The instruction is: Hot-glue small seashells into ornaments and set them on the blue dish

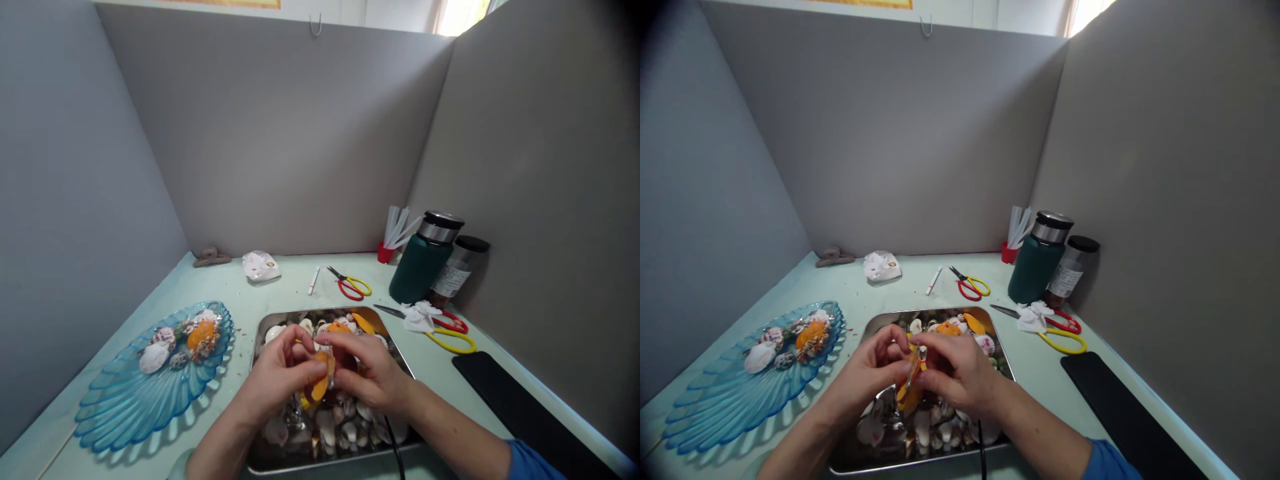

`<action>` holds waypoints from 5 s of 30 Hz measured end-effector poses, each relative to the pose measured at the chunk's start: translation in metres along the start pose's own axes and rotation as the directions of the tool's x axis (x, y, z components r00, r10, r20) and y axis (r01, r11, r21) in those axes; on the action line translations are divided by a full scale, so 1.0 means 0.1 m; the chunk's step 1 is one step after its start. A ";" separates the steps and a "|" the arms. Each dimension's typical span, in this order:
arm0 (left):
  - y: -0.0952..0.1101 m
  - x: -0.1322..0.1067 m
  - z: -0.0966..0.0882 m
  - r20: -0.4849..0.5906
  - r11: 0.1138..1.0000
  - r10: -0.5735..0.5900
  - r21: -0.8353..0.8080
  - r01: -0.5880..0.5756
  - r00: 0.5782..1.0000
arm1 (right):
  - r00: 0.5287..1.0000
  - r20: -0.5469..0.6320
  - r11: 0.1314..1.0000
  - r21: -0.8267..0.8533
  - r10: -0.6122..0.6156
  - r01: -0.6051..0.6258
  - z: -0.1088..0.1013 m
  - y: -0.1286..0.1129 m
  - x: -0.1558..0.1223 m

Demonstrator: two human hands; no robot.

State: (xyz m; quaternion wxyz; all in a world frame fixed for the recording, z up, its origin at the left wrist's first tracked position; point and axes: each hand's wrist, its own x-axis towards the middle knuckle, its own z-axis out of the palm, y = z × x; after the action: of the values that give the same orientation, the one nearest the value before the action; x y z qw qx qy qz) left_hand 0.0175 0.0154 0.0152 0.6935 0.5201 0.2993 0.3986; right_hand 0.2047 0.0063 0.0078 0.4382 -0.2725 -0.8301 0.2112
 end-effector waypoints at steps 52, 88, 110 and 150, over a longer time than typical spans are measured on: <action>0.03 -0.01 -0.02 -0.179 0.984 0.030 0.178 0.002 0.983 | 0.996 0.021 0.981 -0.178 0.088 -0.083 -0.02 -0.02 0.03; 0.03 -0.03 -0.03 -0.146 0.975 0.059 0.222 -0.026 0.988 | 0.988 -0.075 0.990 -0.039 0.131 -0.135 0.01 -0.04 0.04; 0.07 0.00 -0.01 -0.242 0.980 0.049 0.198 0.000 0.969 | 0.994 -0.058 0.992 -0.082 0.088 -0.093 0.01 0.01 0.02; 0.01 -0.01 -0.09 -0.083 1.000 0.004 0.006 -0.004 0.997 | 0.976 -0.070 0.913 -0.373 -0.204 0.164 0.03 -0.14 0.05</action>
State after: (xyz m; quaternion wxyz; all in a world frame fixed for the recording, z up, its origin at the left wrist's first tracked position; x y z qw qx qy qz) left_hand 0.0092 0.0189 0.0132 0.6782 0.5056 0.3280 0.4206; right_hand 0.1963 -0.0015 0.0172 0.4419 -0.2806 -0.8520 -0.0041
